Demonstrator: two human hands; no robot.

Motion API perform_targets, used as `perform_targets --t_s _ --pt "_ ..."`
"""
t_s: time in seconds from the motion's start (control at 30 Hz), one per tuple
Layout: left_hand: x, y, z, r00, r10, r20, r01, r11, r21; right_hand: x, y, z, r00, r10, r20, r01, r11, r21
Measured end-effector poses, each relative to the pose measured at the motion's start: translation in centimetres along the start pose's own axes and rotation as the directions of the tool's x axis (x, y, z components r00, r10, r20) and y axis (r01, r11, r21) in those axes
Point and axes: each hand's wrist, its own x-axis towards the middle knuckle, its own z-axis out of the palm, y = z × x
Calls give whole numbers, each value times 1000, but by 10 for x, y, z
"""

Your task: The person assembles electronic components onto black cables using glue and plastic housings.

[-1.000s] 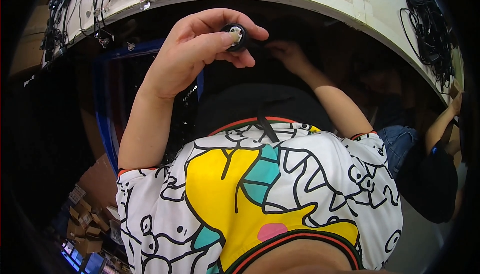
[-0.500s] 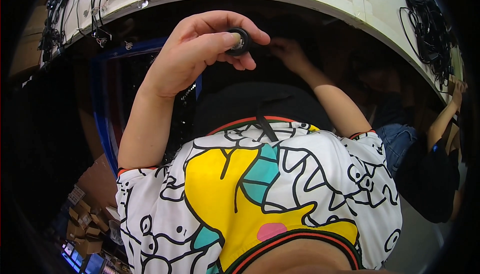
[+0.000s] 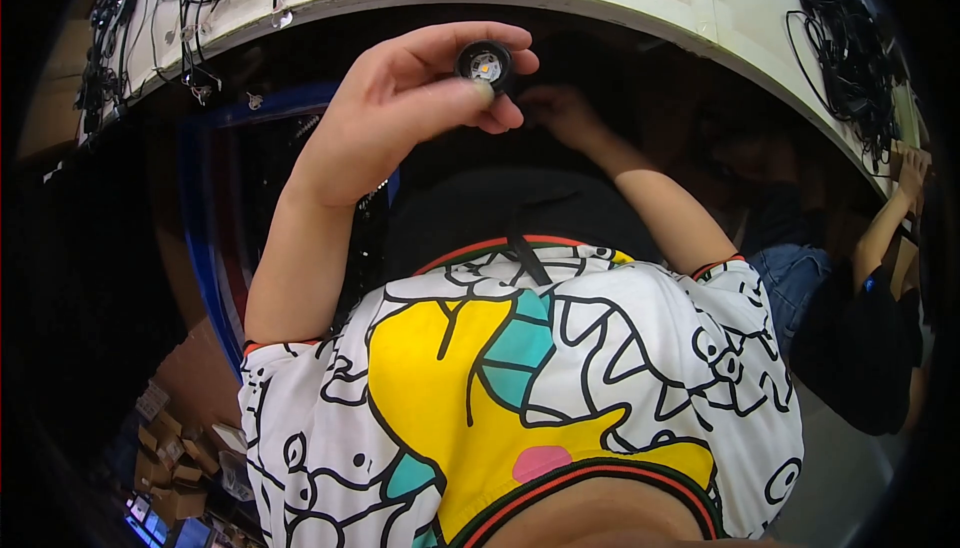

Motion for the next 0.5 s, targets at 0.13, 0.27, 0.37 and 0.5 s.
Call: perform_targets --t_s 0.13,0.27,0.37,0.5 --pt "-3 6 0 995 97 -17 -94 989 118 -22 -21 4 960 -276 51 267 954 134" --pt "-2 5 -12 955 282 -90 -264 950 167 -40 -79 9 915 -303 267 272 951 148" --pt "4 -1 -5 868 466 -170 -469 883 23 -37 -98 20 900 -199 387 155 978 142" --pt "8 -1 -9 878 424 -223 -463 871 -164 -35 -111 24 879 -295 375 208 944 255"
